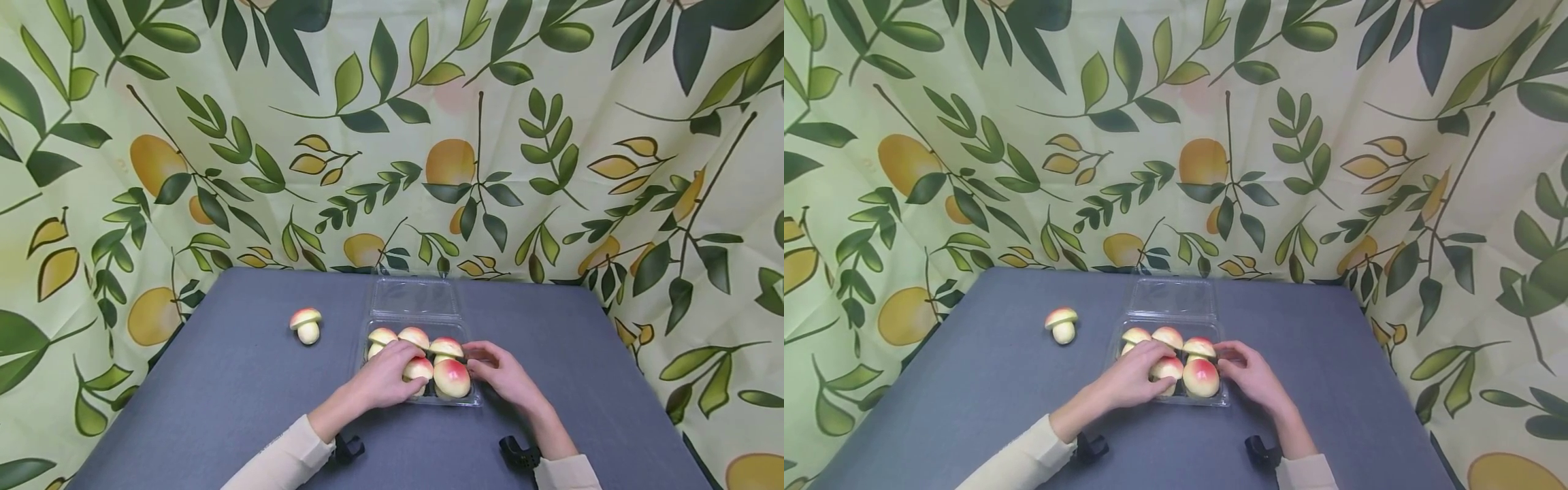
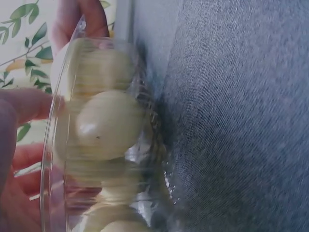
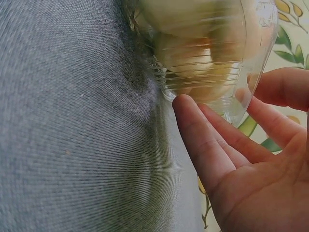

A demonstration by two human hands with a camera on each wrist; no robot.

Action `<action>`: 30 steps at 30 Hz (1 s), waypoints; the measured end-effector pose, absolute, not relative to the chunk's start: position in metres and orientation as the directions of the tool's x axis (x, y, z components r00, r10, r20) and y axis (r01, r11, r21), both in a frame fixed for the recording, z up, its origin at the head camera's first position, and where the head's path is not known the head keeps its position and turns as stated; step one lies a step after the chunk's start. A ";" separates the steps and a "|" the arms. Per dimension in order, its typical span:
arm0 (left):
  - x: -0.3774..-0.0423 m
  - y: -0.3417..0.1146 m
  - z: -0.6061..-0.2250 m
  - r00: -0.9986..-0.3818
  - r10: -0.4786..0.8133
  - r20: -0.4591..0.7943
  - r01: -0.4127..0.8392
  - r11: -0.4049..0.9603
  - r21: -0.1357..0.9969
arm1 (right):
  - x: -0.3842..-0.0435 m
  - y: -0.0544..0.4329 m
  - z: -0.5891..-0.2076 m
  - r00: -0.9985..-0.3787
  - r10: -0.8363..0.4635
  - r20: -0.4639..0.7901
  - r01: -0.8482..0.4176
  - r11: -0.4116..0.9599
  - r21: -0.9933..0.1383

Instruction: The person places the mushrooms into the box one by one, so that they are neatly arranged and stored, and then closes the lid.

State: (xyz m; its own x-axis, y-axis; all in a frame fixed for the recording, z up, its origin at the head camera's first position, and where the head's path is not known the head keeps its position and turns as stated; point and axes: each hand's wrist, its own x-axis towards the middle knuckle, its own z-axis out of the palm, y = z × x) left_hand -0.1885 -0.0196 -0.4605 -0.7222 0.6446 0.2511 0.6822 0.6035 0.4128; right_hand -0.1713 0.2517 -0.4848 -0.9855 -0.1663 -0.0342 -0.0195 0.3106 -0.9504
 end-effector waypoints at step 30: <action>-0.186 -0.032 -0.460 -0.724 0.643 0.249 0.672 0.576 0.465 | -0.172 0.253 -0.486 -0.984 -0.172 -0.039 -0.015 0.301 -0.954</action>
